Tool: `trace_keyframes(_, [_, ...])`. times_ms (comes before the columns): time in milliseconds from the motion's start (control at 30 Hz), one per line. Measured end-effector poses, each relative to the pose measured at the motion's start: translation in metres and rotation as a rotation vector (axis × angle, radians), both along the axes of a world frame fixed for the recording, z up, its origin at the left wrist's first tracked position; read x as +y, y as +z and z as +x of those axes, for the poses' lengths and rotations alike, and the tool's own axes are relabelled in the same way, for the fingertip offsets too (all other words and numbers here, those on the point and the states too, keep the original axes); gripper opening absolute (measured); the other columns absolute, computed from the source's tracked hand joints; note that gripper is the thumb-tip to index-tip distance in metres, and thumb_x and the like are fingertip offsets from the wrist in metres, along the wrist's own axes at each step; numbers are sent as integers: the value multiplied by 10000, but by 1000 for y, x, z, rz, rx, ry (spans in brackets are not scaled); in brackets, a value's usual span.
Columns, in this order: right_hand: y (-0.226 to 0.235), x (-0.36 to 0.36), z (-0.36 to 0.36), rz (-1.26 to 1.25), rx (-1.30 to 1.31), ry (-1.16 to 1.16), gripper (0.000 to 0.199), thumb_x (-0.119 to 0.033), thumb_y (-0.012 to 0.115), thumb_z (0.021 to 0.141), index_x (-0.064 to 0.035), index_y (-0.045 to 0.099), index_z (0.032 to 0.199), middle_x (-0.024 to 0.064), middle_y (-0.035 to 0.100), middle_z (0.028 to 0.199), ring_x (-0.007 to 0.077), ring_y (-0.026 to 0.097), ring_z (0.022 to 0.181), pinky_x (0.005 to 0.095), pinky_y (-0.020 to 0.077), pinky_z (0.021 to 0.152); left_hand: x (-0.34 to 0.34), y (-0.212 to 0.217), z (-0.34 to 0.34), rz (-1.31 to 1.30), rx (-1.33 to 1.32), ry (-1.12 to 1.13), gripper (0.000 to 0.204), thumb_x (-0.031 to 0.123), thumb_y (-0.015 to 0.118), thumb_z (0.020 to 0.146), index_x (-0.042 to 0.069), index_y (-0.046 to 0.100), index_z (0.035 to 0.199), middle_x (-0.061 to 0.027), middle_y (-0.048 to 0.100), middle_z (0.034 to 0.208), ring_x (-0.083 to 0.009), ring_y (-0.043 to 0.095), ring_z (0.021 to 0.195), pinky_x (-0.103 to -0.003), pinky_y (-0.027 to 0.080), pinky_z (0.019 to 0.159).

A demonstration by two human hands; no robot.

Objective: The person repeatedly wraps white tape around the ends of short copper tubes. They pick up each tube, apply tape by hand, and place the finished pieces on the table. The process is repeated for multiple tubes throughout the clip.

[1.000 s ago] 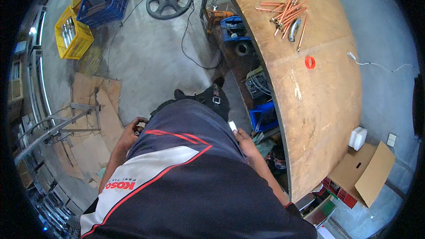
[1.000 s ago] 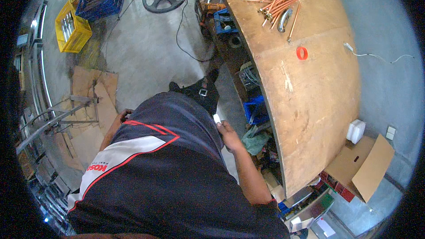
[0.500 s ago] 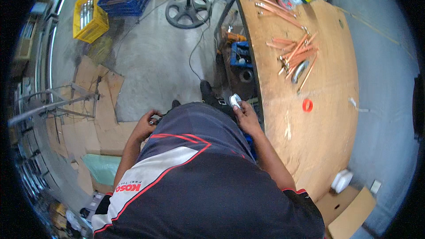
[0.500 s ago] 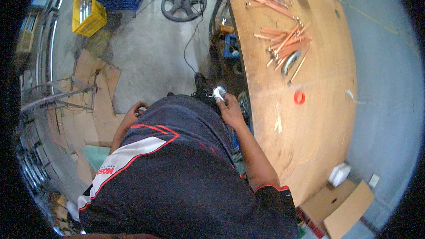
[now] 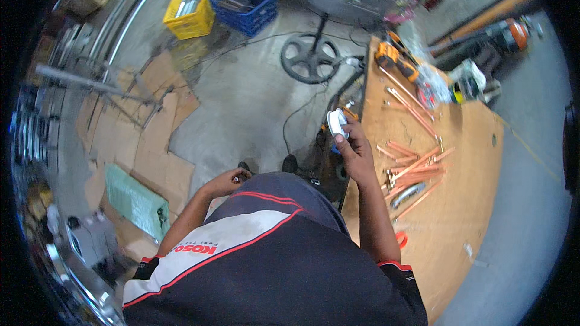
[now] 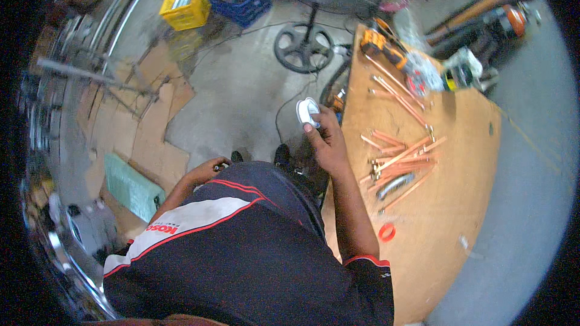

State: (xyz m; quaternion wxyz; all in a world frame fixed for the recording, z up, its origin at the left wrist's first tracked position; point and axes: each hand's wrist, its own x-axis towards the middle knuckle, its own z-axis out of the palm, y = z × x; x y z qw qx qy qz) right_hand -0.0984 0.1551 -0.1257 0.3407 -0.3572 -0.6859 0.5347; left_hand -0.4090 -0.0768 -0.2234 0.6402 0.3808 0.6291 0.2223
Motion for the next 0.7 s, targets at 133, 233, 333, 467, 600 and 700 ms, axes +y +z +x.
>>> trace_keyframes(133, [43, 18, -42, 162, -24, 145, 287, -246, 666, 905, 1, 600, 1037, 224, 457, 1389, 363, 474, 1263, 421, 386, 1032, 40, 56, 7, 53, 526, 190, 429, 369, 732, 841, 52, 643, 1116, -90, 663, 850, -162, 610, 773, -318, 494, 728])
trace_keyframes(233, [43, 22, -67, 284, -2, 245, 306, -255, 688, 874, 5, 613, 1018, 245, 447, 1399, 401, 494, 1246, 453, 408, 1013, 70, 108, 16, 437, 519, 418, 440, 404, 751, 830, 63, 648, 1089, -60, 606, 734, -142, 546, 635, -314, 470, 620])
trace_keyframes(333, [62, 16, -88, 383, -23, 324, 317, -260, 695, 862, 11, 626, 1011, 262, 464, 1382, 430, 517, 1219, 475, 416, 1009, 89, 171, 38, 570, 409, 488, 391, 356, 762, 833, 74, 639, 1072, -46, 596, 791, -125, 524, 683, -293, 457, 644])
trace_keyframes(467, [65, 11, -97, 464, -73, 374, 314, -234, 714, 845, 17, 628, 1012, 258, 503, 1336, 418, 526, 1208, 452, 432, 994, 116, 174, 51, 653, 364, 500, 378, 310, 794, 813, 67, 640, 1058, -23, 598, 856, -112, 507, 704, -280, 438, 639])
trace_keyframes(600, [52, 17, -78, 404, -71, 336, 336, -200, 761, 800, 16, 639, 1027, 240, 536, 1282, 395, 547, 1163, 426, 453, 961, 139, 159, 57, 757, 121, 391, 374, 300, 820, 787, 68, 671, 1040, 1, 598, 865, -84, 478, 686, -266, 408, 601])
trace_keyframes(700, [46, 15, -69, 388, -93, 325, 380, -203, 810, 749, 14, 655, 1019, 222, 551, 1229, 373, 564, 1111, 414, 465, 932, 136, 164, 60, 700, 139, 364, 370, 331, 817, 784, 85, 698, 1034, 7, 611, 834, -71, 489, 665, -261, 408, 582])
